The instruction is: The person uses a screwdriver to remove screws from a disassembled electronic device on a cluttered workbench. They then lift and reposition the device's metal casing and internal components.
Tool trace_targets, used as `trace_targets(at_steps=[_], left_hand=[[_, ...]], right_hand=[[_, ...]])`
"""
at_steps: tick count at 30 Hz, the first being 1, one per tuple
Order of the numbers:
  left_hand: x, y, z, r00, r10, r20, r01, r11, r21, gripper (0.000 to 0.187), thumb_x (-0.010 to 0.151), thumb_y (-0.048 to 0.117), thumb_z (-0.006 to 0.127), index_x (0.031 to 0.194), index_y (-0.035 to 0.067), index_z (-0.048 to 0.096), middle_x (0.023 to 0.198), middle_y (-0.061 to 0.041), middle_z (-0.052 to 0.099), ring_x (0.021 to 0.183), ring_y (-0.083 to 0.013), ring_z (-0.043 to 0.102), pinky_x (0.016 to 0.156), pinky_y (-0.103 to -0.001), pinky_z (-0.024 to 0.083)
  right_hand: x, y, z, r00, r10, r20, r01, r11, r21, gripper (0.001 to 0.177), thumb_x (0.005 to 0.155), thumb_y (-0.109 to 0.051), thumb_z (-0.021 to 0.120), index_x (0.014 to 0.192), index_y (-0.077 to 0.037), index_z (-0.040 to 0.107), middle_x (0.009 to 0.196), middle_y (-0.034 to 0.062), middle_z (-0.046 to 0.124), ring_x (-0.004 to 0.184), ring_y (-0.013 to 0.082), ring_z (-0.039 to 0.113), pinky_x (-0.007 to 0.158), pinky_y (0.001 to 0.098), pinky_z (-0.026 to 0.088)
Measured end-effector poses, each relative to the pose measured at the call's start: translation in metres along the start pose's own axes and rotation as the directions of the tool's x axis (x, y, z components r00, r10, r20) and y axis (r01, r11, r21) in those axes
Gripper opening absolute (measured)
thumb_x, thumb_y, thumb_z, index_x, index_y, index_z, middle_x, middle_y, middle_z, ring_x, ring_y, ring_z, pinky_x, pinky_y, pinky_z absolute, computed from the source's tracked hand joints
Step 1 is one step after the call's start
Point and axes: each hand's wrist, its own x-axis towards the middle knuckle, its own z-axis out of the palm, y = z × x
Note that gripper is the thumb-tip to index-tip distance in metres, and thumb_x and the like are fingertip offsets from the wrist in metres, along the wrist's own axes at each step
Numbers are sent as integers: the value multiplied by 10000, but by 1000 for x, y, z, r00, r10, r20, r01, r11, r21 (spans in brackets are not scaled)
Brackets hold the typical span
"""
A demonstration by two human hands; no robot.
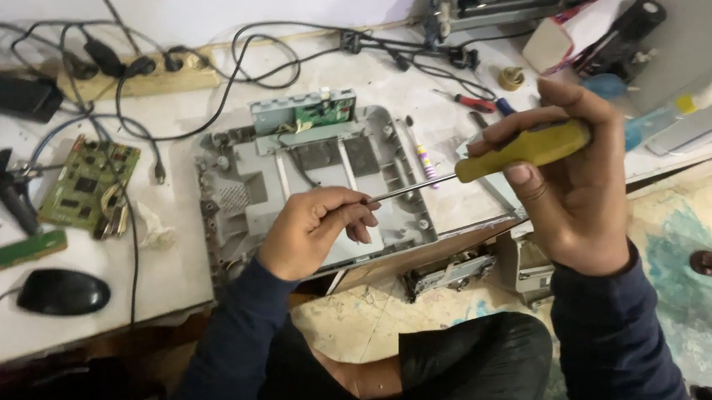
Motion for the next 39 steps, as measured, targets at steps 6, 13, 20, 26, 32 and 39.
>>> trace_targets(at_steps=[6,13,20,26,32,39], left_hand=[[-25,0,-24,986,145,-76,-122,959,254,210,1020,80,603,1144,-55,705,995,-164,731,757,-218,761,737,-339,698],[-58,-19,-59,974,225,-24,-171,803,571,156,912,114,789,1051,44,804,900,-36,548,866,-220,537,775,-371,467],[-82,-22,-71,994,92,-65,-20,715,698,227,988,272,687,1148,177,818,957,50,536,993,-193,487,903,-375,263],[-85,-26,-79,994,83,-69,-13,728,686,237,1027,225,625,1182,165,794,961,47,526,1022,-194,494,927,-384,253],[-88,-26,-82,995,36,-89,29,768,640,298,1027,192,619,1296,174,747,994,45,528,1059,-201,492,951,-367,262],[-97,-46,-95,984,44,-170,101,652,752,181,1023,288,592,1078,158,706,973,-4,555,1012,-240,505,882,-395,309]], right_hand=[[3,5,39,996,0,-90,-10,994,-108,398,1089,-163,542,1354,-33,275,1119,273,625,1016,349,707,927,429,623],[12,17,77,989,-97,112,102,994,-41,475,1051,-25,582,1417,25,284,1153,261,644,1057,364,734,942,461,686],[23,5,105,969,-144,200,174,975,-141,541,1065,-55,624,1482,31,290,1180,212,705,1036,299,783,863,367,712],[31,-4,119,957,-135,257,198,951,-236,595,1052,-60,680,1508,22,307,1210,194,715,1038,255,776,823,282,673],[37,-5,127,955,-109,275,186,944,-273,601,1043,-41,693,1505,22,313,1225,187,713,1045,264,780,850,313,677],[37,-1,131,966,-62,252,133,952,-277,596,1024,-30,689,1489,50,326,1218,201,702,1040,280,770,839,317,672]])
